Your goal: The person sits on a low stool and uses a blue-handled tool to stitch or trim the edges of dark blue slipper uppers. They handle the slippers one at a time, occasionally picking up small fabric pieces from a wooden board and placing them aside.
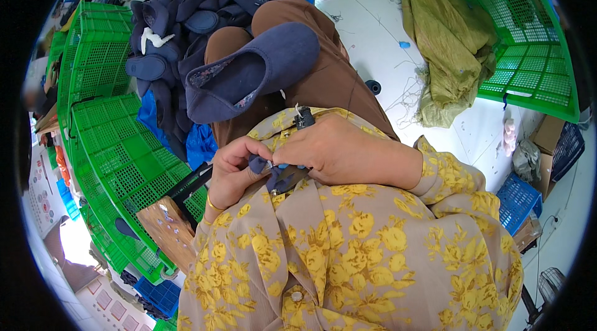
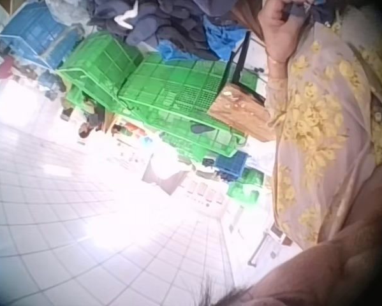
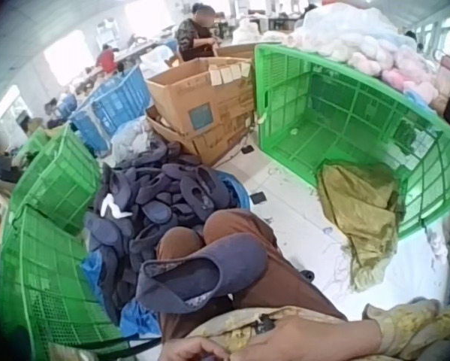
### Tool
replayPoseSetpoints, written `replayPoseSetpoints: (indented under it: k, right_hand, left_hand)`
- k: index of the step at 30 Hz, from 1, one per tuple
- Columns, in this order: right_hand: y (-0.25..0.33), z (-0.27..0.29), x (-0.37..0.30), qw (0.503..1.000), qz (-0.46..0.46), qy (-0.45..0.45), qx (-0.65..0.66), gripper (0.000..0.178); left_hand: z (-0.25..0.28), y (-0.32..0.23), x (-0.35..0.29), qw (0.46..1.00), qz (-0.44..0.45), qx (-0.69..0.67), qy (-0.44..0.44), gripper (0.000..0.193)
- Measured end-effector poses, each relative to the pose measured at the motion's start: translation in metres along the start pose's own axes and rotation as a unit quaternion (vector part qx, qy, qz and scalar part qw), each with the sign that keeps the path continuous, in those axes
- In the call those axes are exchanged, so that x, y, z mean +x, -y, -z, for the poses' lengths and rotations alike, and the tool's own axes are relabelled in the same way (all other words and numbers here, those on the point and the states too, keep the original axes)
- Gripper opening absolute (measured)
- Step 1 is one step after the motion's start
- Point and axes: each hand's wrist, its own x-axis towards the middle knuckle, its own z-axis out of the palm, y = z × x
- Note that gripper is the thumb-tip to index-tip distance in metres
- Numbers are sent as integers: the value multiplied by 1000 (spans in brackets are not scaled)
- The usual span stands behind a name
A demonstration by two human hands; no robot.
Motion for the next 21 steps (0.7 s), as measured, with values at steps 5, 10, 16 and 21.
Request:
replayPoseSetpoints:
  k: [5, 10, 16, 21]
  right_hand:
    - [-9, -2, -2, 1000, 3, -9, -1, 30]
    - [-9, -4, -3, 1000, -7, 10, 6, 35]
    - [-10, -9, 0, 999, -34, -4, -8, 34]
    - [-10, 11, 10, 991, -55, -119, -33, 35]
  left_hand:
    - [-1, -4, 0, 999, 8, -33, -1, 14]
    - [1, 0, 3, 999, -3, -33, 12, 16]
    - [-1, 3, 6, 999, -18, -20, -25, 13]
    - [-11, -6, 10, 990, -15, -44, -135, 7]
